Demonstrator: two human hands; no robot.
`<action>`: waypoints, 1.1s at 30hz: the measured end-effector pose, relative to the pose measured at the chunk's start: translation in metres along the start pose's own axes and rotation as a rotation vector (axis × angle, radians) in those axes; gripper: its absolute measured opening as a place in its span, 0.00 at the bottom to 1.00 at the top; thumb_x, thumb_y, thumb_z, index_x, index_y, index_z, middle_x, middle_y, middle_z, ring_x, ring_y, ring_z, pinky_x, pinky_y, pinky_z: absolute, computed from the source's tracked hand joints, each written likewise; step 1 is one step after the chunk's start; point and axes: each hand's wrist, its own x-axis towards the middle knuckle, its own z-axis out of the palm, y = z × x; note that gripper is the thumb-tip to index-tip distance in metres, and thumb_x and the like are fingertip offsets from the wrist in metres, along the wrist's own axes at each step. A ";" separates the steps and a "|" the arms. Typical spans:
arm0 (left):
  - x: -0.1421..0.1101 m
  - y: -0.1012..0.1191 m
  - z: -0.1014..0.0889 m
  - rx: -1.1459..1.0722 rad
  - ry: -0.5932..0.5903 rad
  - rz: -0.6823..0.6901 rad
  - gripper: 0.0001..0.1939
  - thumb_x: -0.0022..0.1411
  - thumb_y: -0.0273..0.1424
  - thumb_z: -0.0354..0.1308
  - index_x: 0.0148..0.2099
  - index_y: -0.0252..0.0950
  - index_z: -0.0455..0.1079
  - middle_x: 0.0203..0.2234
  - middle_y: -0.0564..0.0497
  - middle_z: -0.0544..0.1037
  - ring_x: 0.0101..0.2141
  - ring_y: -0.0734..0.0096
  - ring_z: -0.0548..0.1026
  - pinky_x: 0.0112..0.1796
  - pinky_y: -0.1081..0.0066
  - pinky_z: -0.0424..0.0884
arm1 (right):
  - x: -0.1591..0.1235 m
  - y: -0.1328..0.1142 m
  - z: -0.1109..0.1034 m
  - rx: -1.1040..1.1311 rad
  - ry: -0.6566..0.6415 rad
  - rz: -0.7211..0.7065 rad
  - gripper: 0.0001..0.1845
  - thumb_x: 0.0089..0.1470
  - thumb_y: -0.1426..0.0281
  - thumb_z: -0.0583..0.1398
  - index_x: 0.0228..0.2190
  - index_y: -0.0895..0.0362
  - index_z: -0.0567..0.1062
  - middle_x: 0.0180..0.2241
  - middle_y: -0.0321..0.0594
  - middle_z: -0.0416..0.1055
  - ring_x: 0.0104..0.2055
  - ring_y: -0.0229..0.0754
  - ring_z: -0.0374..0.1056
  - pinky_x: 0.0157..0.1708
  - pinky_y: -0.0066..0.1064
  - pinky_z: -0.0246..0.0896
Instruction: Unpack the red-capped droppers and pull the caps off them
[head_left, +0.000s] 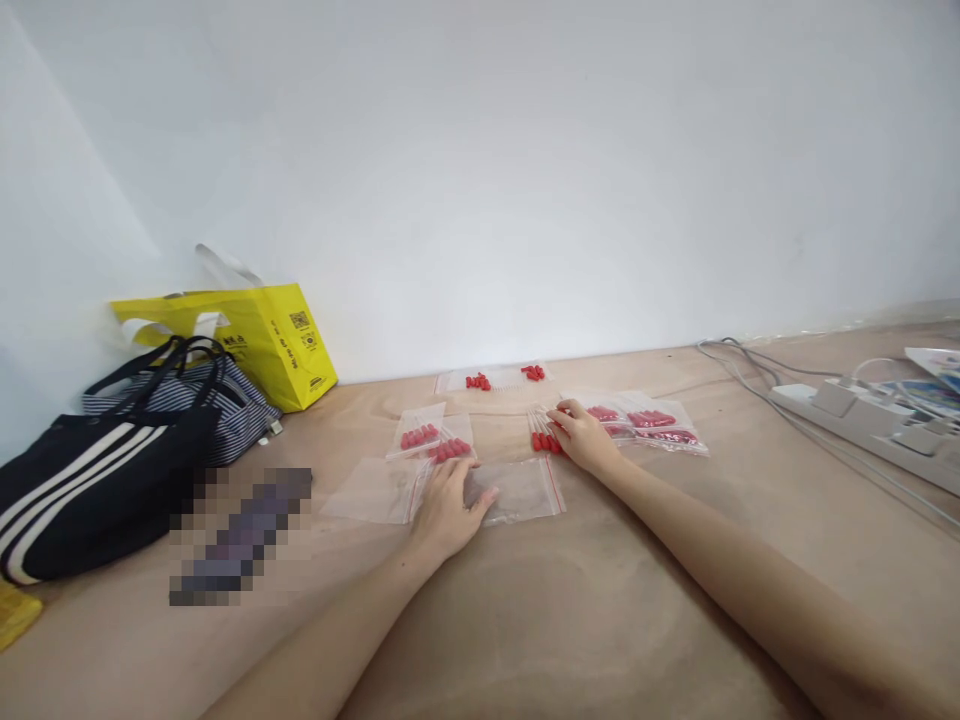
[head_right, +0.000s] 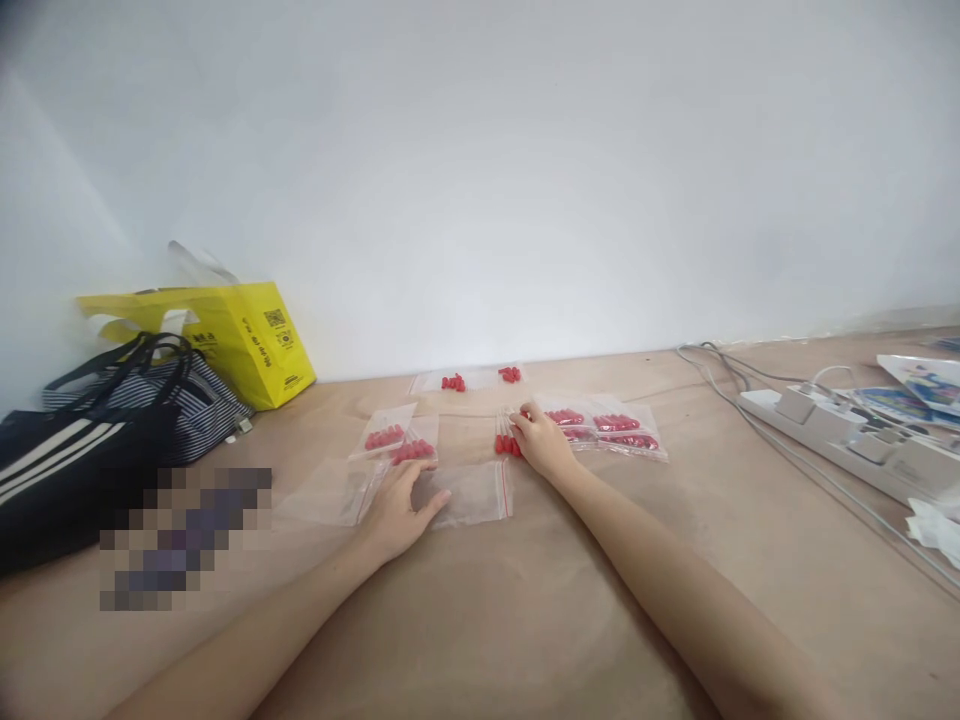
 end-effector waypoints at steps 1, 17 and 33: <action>0.000 -0.001 0.000 -0.008 -0.004 -0.014 0.17 0.52 0.36 0.54 0.44 0.36 0.63 0.42 0.46 0.68 0.44 0.61 0.66 0.45 0.61 0.63 | 0.000 -0.001 0.001 -0.039 -0.027 -0.004 0.13 0.54 0.72 0.49 0.36 0.58 0.72 0.41 0.45 0.63 0.37 0.40 0.64 0.36 0.29 0.58; 0.005 -0.006 0.007 -0.317 0.068 -0.160 0.18 0.43 0.29 0.60 0.40 0.37 0.65 0.40 0.49 0.67 0.32 0.71 0.70 0.34 0.68 0.70 | -0.012 -0.016 -0.012 -0.272 -0.066 -0.083 0.18 0.56 0.60 0.47 0.33 0.58 0.72 0.36 0.46 0.68 0.40 0.46 0.59 0.39 0.36 0.42; 0.035 -0.105 -0.078 0.356 0.445 -0.178 0.17 0.52 0.38 0.50 0.42 0.33 0.66 0.47 0.41 0.63 0.50 0.55 0.60 0.50 0.59 0.55 | -0.014 -0.042 -0.005 -0.136 0.004 -0.145 0.13 0.54 0.68 0.49 0.31 0.55 0.73 0.32 0.42 0.69 0.37 0.43 0.58 0.38 0.35 0.42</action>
